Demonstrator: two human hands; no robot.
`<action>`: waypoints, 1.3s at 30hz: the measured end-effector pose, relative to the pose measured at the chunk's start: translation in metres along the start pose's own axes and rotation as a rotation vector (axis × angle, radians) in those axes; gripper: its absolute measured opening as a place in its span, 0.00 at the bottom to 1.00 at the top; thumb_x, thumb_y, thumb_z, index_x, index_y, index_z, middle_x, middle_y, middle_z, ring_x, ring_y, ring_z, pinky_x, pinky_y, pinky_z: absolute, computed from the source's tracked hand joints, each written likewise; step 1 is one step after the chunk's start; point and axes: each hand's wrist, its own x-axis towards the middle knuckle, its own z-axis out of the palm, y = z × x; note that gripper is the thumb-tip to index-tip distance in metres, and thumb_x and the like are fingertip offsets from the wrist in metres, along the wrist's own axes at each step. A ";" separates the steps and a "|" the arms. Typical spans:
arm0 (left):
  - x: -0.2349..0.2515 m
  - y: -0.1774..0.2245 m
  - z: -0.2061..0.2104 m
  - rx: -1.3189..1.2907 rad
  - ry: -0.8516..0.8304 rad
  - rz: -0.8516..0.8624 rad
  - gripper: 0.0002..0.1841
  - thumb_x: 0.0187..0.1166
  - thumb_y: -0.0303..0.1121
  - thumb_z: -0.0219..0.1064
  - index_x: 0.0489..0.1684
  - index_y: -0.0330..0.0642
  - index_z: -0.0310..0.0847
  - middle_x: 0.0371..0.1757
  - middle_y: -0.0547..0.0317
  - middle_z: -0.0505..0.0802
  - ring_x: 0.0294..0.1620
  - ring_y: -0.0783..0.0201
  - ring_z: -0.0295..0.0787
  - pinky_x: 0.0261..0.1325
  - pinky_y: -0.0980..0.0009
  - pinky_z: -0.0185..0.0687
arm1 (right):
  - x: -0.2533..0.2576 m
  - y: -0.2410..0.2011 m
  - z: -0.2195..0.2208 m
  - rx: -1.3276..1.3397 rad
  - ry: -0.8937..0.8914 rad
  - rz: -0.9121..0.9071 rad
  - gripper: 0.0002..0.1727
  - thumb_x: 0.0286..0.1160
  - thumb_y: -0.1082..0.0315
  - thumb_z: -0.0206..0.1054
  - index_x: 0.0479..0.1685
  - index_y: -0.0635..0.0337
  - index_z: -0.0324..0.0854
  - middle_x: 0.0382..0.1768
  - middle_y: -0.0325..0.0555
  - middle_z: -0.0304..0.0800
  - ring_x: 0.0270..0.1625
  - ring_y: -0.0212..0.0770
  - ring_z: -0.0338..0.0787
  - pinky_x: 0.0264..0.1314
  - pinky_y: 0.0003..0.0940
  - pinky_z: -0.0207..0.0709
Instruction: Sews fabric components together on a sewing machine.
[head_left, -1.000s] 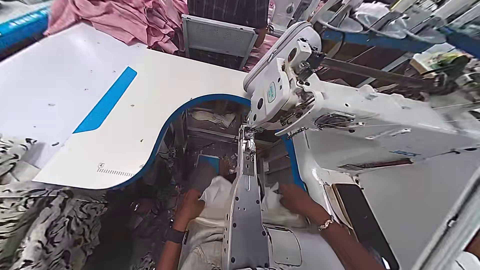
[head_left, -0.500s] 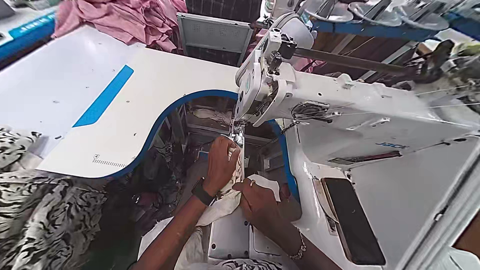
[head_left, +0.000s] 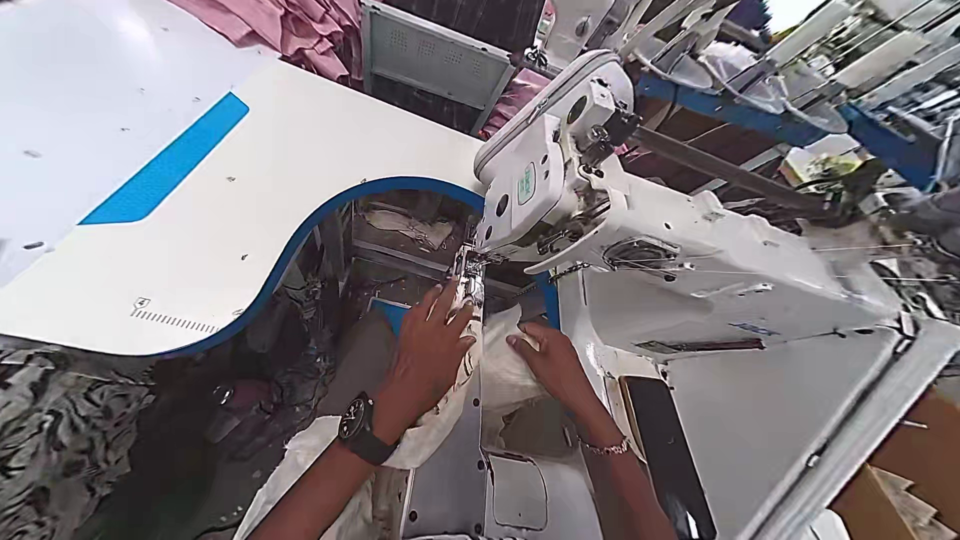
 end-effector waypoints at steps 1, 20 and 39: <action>-0.001 0.002 0.001 -0.003 -0.032 0.009 0.23 0.90 0.39 0.51 0.77 0.41 0.80 0.87 0.42 0.74 0.88 0.36 0.65 0.81 0.35 0.63 | -0.010 -0.004 0.008 0.074 0.144 -0.110 0.15 0.80 0.65 0.66 0.42 0.70 0.90 0.37 0.58 0.92 0.43 0.51 0.91 0.51 0.53 0.79; 0.010 -0.006 0.003 0.112 0.119 0.177 0.17 0.82 0.31 0.59 0.61 0.31 0.87 0.72 0.35 0.87 0.77 0.34 0.80 0.72 0.43 0.79 | -0.014 -0.019 0.029 0.029 0.134 -0.616 0.09 0.53 0.67 0.68 0.15 0.63 0.79 0.82 0.62 0.74 0.36 0.48 0.93 0.26 0.44 0.78; 0.005 0.001 0.008 -0.148 0.164 0.128 0.17 0.73 0.14 0.60 0.58 0.29 0.84 0.72 0.29 0.85 0.72 0.34 0.85 0.73 0.49 0.81 | 0.005 -0.034 0.031 0.521 -0.085 -0.529 0.12 0.58 0.68 0.72 0.18 0.66 0.79 0.86 0.70 0.60 0.70 0.22 0.79 0.62 0.14 0.74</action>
